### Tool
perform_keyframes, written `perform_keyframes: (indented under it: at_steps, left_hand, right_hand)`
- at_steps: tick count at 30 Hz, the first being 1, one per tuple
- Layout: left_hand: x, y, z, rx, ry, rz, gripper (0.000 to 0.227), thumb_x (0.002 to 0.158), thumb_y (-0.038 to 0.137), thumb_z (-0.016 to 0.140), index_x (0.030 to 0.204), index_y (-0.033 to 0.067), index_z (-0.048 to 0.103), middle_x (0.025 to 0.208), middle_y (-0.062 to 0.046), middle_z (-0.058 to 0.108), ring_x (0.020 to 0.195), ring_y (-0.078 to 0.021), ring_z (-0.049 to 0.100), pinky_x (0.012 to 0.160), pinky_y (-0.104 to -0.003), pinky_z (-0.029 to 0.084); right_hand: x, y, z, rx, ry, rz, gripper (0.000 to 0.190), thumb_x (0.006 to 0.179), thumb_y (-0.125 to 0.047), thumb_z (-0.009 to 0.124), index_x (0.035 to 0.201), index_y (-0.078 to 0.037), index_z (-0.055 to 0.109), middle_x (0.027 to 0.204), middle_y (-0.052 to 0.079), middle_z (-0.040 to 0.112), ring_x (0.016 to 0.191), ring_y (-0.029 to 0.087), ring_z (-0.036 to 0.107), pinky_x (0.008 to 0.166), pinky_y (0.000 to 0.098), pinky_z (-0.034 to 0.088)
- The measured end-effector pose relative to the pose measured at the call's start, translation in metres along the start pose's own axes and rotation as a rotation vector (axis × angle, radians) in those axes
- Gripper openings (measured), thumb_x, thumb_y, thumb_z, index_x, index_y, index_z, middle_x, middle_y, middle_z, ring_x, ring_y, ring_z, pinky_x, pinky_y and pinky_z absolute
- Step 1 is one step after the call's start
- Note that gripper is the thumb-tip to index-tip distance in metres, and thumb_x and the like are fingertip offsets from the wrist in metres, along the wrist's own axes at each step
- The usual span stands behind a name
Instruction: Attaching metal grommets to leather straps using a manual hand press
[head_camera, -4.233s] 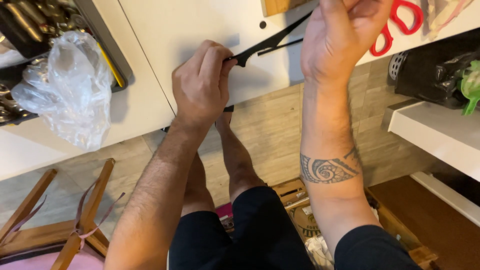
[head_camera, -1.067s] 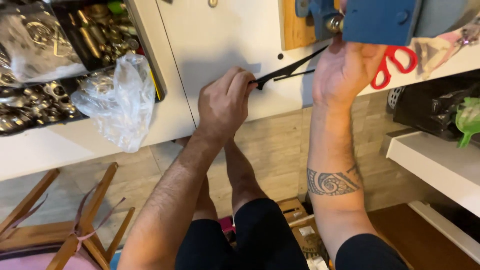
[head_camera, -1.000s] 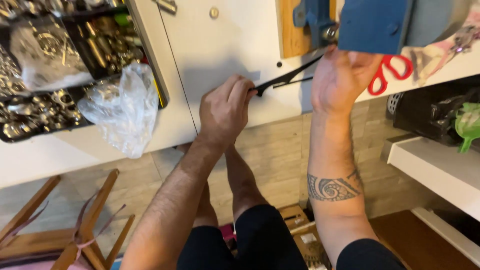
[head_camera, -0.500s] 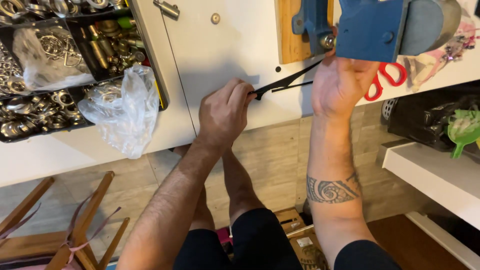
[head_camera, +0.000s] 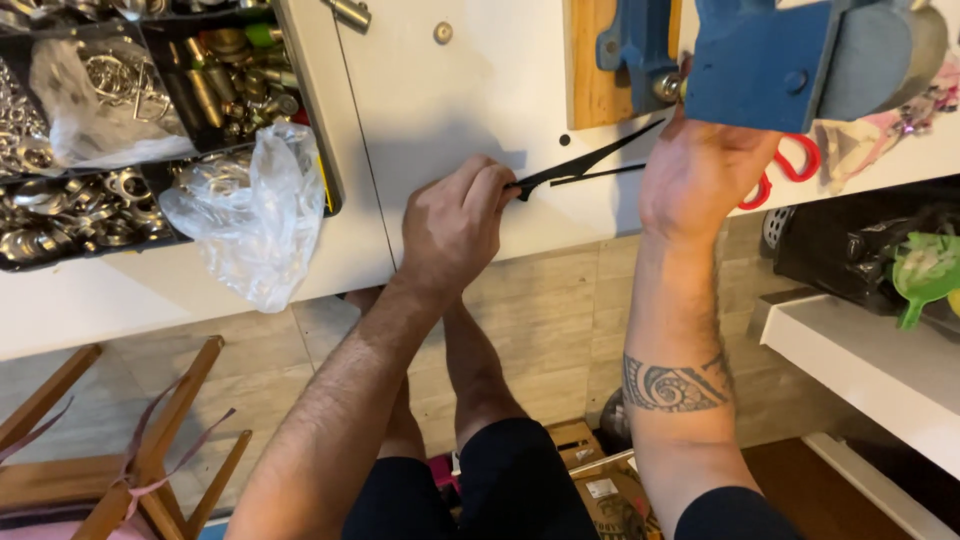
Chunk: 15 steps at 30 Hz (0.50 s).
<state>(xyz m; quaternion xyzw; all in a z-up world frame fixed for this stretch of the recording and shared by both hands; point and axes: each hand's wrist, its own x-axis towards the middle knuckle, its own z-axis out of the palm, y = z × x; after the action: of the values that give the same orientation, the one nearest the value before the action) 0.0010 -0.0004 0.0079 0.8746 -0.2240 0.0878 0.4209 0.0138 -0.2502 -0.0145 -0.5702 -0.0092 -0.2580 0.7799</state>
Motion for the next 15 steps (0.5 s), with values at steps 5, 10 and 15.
perform_keyframes:
  at_steps: [5,10,15]
  left_hand:
    - [-0.001,0.001,0.0,-0.009,-0.005,0.008,0.008,0.104,0.008,0.067,0.096,0.0058,0.063,0.089,-0.003,0.063,0.062,-0.0211,0.055,0.054,-0.033,0.048]
    - [0.0,0.001,0.002,0.018,-0.018,0.002,0.011,0.104,0.009,0.067,0.095,0.0079,0.061,0.086,-0.002,0.059,0.059,-0.0214,0.051,0.055,-0.034,0.046]
    - [0.002,0.001,0.003,0.023,0.014,0.006,0.012,0.102,0.007,0.072,0.095,0.0063,0.063,0.086,-0.002,0.063,0.059,-0.018,0.052,0.053,-0.031,0.048]
  right_hand:
    - [0.0,-0.004,-0.001,-0.051,-0.031,-0.017,0.043,0.11,0.01,0.065,0.147,-0.008,0.054,0.138,0.017,0.064,0.125,0.035,0.057,0.118,0.0565,0.043]
    - [-0.006,0.002,-0.008,-0.08,-0.032,-0.073,0.057,0.098,0.012,0.074,0.145,-0.01,0.051,0.143,0.013,0.061,0.13,0.028,0.055,0.12,0.0453,0.04]
    - [-0.003,0.011,-0.017,-0.08,0.108,0.003,0.055,0.093,0.013,0.081,0.137,-0.006,0.054,0.117,0.017,0.069,0.102,0.026,0.061,0.095,0.0424,0.051]
